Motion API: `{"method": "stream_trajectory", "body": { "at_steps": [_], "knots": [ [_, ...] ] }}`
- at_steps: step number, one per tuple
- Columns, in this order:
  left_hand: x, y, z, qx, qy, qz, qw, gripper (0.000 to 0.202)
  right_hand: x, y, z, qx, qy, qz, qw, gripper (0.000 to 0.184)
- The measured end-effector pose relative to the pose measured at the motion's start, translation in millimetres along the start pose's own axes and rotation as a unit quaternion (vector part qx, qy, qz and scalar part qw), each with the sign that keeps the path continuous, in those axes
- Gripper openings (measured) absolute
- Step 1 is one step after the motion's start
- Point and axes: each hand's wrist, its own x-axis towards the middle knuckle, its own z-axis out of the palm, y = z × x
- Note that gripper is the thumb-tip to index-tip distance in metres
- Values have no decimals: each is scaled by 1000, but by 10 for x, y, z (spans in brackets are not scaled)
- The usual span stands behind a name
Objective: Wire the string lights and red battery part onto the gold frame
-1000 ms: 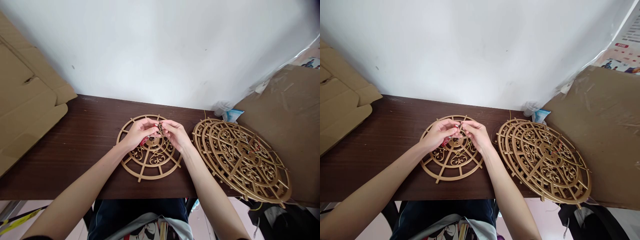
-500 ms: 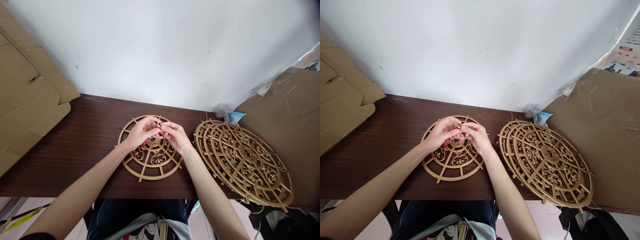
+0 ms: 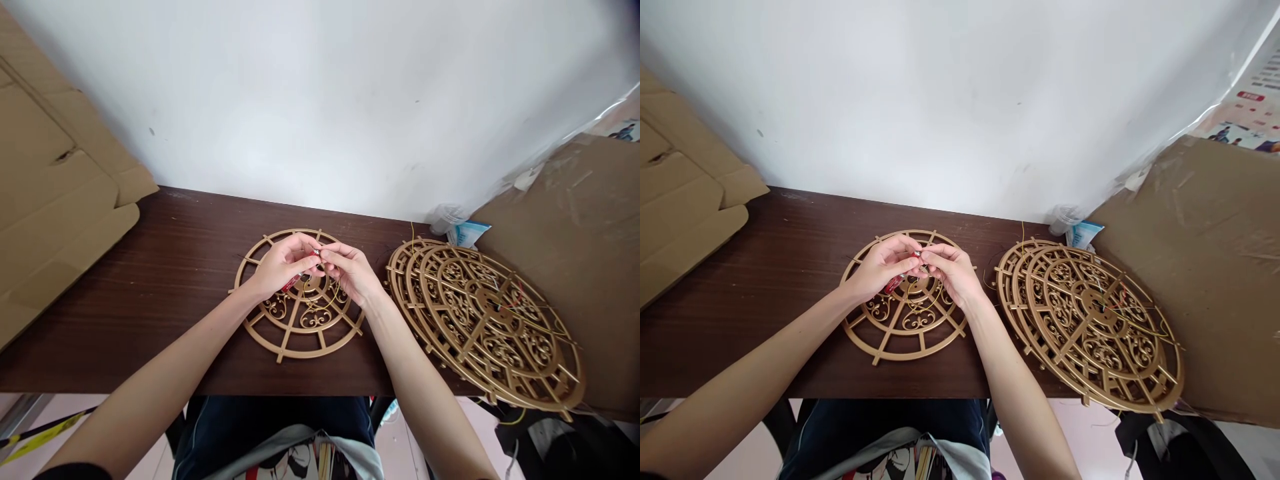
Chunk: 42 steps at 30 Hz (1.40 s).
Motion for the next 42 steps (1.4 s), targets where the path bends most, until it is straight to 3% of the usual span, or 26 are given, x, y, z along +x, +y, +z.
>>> {"method": "stream_trajectory", "body": {
  "at_steps": [13, 20, 30, 42],
  "knots": [
    [-7, -28, -29, -22, 1, -38, 999, 27, -4, 13, 8, -5, 7, 4, 1000, 23],
    [-12, -10, -42, 20, 50, -32, 998, 25, 1, 44, 37, 8, -6, 22, 1000, 23],
    [-20, -2, -47, 45, 79, -16, 996, 23, 4, 30, 57, 30, -6, 49, 998, 23],
    [-15, -24, -46, 55, 56, -10, 997, 22, 13, 42, 25, 21, -7, 41, 999, 22]
  ]
}}
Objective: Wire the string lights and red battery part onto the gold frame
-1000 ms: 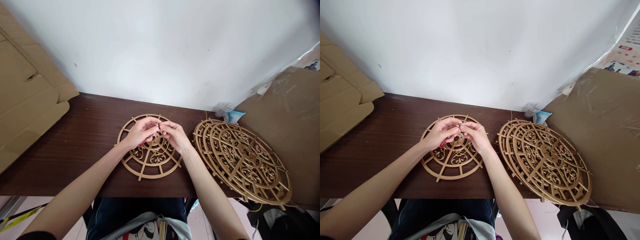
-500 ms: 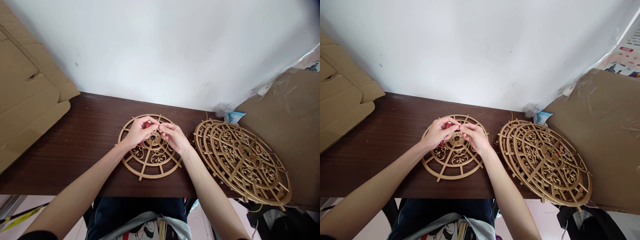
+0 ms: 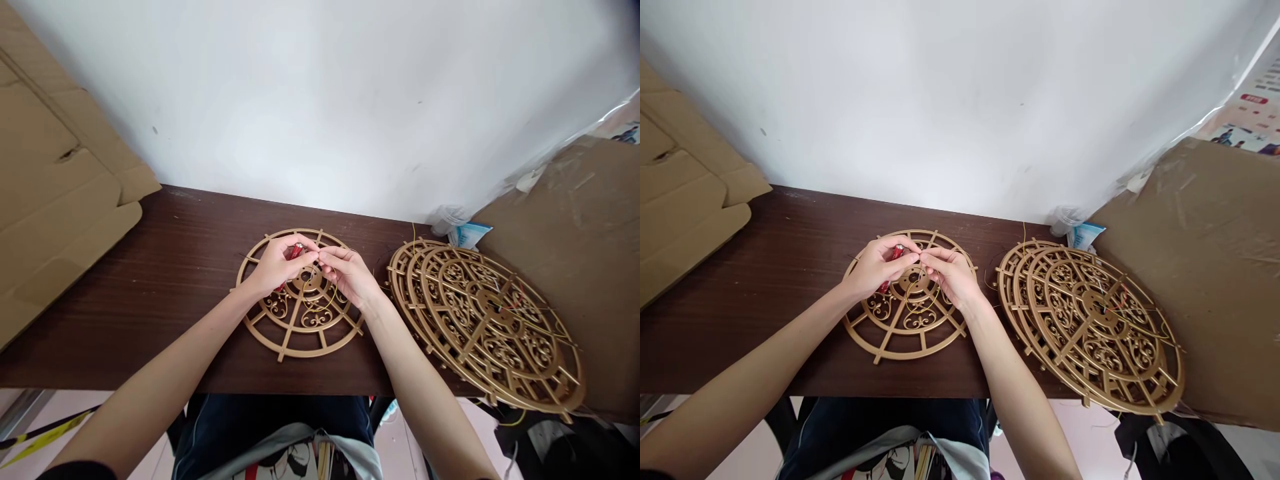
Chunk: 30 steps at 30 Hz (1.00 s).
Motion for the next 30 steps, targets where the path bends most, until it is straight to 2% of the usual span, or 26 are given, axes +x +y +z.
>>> {"method": "stream_trajectory", "body": {
  "at_steps": [14, 30],
  "knots": [
    [-9, 67, 26, 11, 48, -6, 999, 23, -7, 0, 23, -6, 8, -5, 1000, 26],
    [3, 45, 5, 21, 64, 13, 998, 19, -19, -14, 26, -8, 14, -10, 1000, 26]
  ]
}}
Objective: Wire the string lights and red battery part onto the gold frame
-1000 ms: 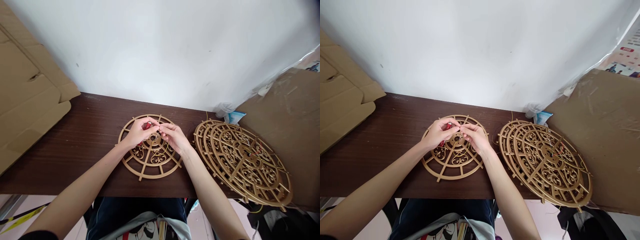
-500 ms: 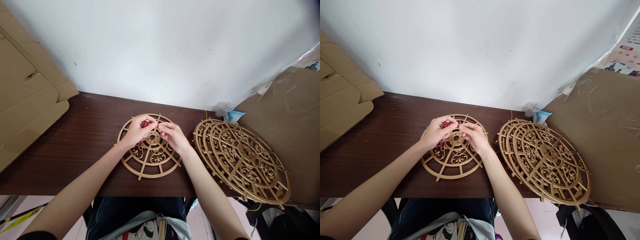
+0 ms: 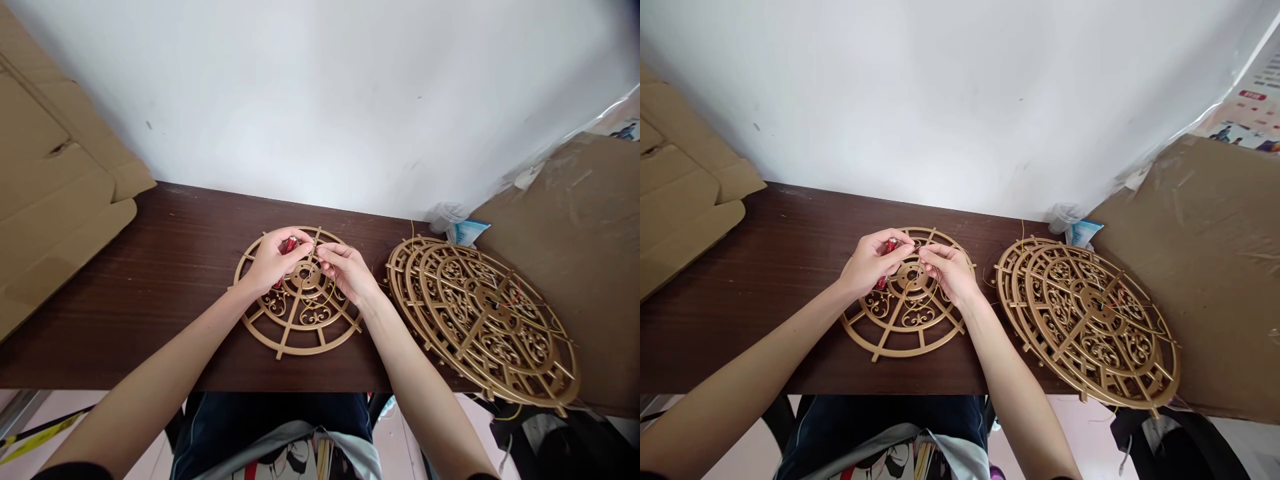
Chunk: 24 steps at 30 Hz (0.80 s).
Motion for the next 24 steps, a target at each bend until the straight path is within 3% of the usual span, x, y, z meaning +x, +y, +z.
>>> {"method": "stream_trajectory", "body": {
  "at_steps": [24],
  "knots": [
    [22, 60, -16, -72, 44, -32, 996, 24, -12, 5, 16, -29, 30, -9, 999, 28]
  ]
}}
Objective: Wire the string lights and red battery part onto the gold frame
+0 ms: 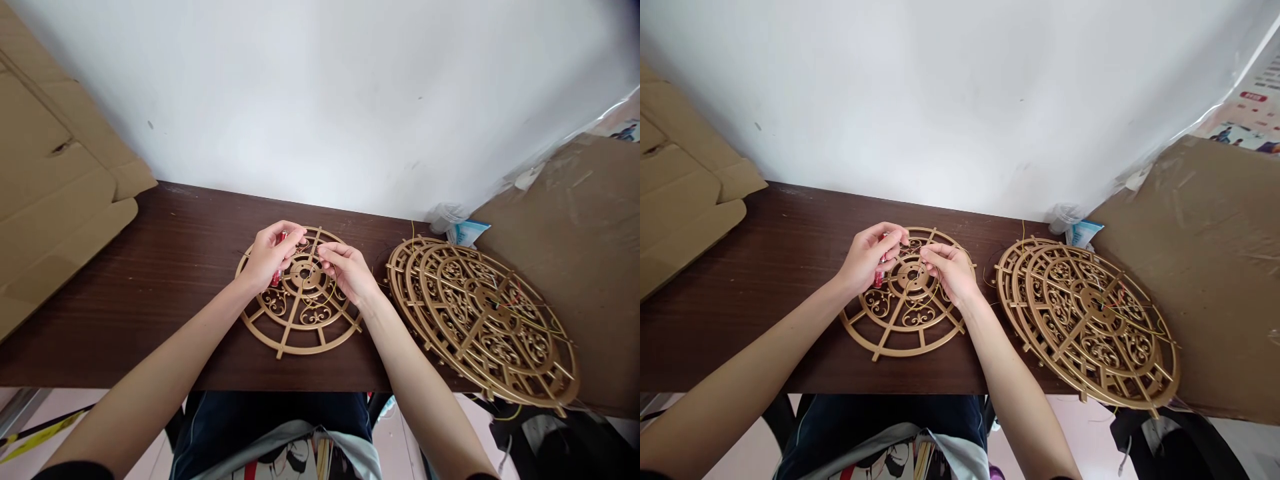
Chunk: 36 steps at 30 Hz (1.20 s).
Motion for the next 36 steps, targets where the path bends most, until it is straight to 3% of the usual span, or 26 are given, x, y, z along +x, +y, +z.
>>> {"method": "stream_trajectory", "body": {
  "at_steps": [6, 9, 31, 36],
  "knots": [
    [-18, 9, 0, 184, -14, 43, 982, 23, -4, 38, 17, -67, 7, -58, 996, 28],
    [-18, -11, -6, 227, -24, 59, 972, 20, -6, 48, 19, -71, -3, -61, 996, 28],
    [-11, -13, -23, 227, -31, 80, 970, 16, 15, 32, 22, -40, 27, -30, 998, 31],
    [-18, 9, -15, 217, -28, 78, 973, 15, 25, 52, 0, -53, 19, -53, 997, 28]
  ]
}}
